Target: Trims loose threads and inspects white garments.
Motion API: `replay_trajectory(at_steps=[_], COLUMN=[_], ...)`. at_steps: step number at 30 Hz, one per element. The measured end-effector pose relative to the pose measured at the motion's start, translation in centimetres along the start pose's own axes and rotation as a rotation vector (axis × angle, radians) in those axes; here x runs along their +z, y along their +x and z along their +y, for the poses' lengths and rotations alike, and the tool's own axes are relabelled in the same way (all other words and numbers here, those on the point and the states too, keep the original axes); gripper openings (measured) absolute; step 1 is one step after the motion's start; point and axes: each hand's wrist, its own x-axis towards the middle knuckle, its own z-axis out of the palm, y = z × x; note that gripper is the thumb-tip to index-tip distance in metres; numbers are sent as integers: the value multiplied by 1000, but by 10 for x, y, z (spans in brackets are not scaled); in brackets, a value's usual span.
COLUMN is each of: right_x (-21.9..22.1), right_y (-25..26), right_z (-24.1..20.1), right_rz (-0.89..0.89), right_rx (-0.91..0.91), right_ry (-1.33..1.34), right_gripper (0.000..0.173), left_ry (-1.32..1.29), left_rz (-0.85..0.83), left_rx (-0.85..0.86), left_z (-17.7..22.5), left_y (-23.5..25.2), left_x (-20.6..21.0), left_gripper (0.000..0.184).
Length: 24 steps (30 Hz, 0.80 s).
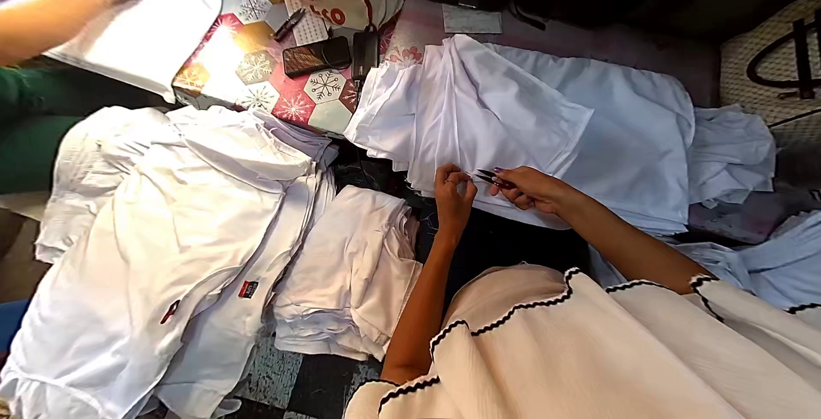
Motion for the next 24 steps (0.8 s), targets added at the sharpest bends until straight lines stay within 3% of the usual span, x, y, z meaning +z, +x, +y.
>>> replay_trajectory(at_steps=[7,24], right_x=[8,17], right_y=[10,16], right_z=[-6,0], right_rz=[-46,99], right_rx=[3,-61], right_ry=[-44,-119], right_gripper=[46,39], left_ry=[-107,-55], left_rz=[35,39], left_rx=[-84,-53], left_z=[5,-1], left_y=[-4,-7], left_x=[-3,0], left_gripper=[6,4])
